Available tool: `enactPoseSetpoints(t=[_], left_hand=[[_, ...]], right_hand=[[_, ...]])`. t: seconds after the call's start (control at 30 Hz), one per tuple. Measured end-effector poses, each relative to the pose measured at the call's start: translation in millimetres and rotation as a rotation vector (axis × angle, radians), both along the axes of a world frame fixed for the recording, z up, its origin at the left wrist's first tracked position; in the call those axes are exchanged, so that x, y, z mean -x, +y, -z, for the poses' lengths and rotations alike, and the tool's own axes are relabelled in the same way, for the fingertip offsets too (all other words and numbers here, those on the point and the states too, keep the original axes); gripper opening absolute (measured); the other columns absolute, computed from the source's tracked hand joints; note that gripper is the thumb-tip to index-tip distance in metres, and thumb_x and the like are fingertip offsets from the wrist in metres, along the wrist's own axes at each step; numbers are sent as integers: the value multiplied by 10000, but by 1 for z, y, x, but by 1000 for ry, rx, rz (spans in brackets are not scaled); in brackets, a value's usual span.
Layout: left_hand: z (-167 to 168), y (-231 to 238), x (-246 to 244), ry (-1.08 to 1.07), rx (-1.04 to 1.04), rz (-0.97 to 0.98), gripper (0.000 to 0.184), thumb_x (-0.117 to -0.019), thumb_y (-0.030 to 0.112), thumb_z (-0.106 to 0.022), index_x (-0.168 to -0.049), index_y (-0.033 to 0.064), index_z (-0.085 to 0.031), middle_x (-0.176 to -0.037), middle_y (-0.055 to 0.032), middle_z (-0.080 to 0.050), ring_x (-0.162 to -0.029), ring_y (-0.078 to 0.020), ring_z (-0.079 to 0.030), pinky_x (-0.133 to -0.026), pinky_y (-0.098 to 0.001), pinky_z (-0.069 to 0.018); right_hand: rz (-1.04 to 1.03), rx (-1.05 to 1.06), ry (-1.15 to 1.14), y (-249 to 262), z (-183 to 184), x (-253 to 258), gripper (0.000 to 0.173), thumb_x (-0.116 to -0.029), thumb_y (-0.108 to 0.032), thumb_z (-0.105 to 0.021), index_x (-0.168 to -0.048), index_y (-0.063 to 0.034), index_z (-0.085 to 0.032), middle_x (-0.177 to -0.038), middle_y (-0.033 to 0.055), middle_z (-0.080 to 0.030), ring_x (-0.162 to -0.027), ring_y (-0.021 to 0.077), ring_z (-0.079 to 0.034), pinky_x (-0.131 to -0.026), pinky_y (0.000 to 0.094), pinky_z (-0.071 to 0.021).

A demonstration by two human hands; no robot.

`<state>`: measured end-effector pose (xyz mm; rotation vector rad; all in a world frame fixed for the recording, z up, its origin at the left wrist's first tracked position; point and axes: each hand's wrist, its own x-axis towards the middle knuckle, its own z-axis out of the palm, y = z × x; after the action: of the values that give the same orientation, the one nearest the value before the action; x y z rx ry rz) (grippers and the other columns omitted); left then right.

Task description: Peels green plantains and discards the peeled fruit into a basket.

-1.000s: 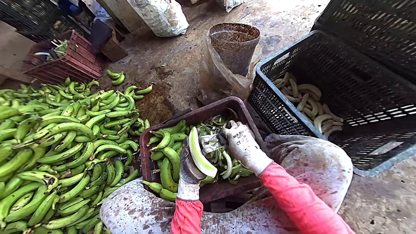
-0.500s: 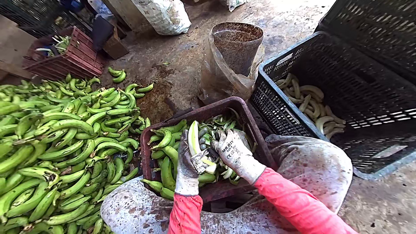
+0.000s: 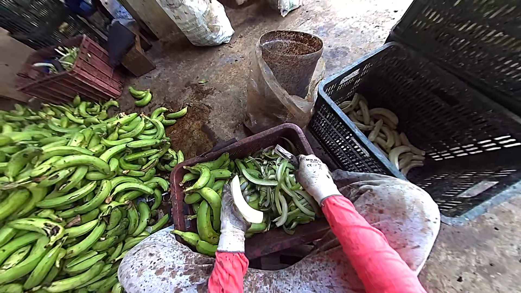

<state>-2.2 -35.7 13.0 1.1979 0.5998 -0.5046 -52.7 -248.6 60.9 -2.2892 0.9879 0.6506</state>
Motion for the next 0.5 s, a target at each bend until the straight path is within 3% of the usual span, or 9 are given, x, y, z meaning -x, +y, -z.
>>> enactPoseSetpoints(t=[0.07,0.13,0.23,0.3,0.4,0.5], left_hand=[[-6,-14,-6,-24,19,-1,425,-1104,444,-292,-1232,131,-550,-954,-63,-671,-716,-140,-650,-594,-286,-550],[-29,-51,-6,-96,209,77,424,-1102,447,-267,-1251,138,-515,-1037,-68,-638,-864,-171,-654,-718,-354,-569],[-80,-119,8,-214,581,349,660,-1042,627,-182,-1364,162,-523,-1245,-58,-625,-1116,-186,-618,-922,-406,-547],[-114,-144,13,-336,654,494,722,-1047,631,-170,-1528,132,-373,-1484,-103,-484,-1321,-244,-515,-1060,-467,-462],[-127,-127,8,-586,531,399,629,-1076,524,-260,-1560,124,-286,-1505,-81,-481,-1322,-212,-539,-1074,-419,-476],[-104,-69,-6,-551,393,146,604,-1098,466,-137,-1497,69,-359,-1351,-91,-606,-1188,-219,-637,-992,-416,-534]], right_hand=[[-32,-44,47,4,4,2,361,-1011,-171,-565,-1342,-36,-613,-1360,225,-621,-1307,376,-586,-1052,574,-474],[-57,-60,76,8,13,2,371,-1019,-184,-563,-1350,-22,-602,-1382,226,-613,-1323,375,-580,-1061,576,-472],[-13,-122,-47,20,17,13,454,-999,-269,-604,-1363,2,-608,-1414,226,-604,-1347,371,-563,-1111,573,-445],[27,-202,-96,27,7,21,570,-988,-277,-624,-1451,39,-522,-1495,245,-532,-1402,376,-507,-1173,548,-390],[-210,-282,-145,40,-13,24,415,-1006,-86,-602,-1386,77,-568,-1411,302,-580,-1351,438,-542,-1141,587,-405],[-557,-354,-190,69,42,11,362,-936,-73,-673,-1293,-25,-638,-1270,241,-668,-1210,426,-637,-999,659,-502]])
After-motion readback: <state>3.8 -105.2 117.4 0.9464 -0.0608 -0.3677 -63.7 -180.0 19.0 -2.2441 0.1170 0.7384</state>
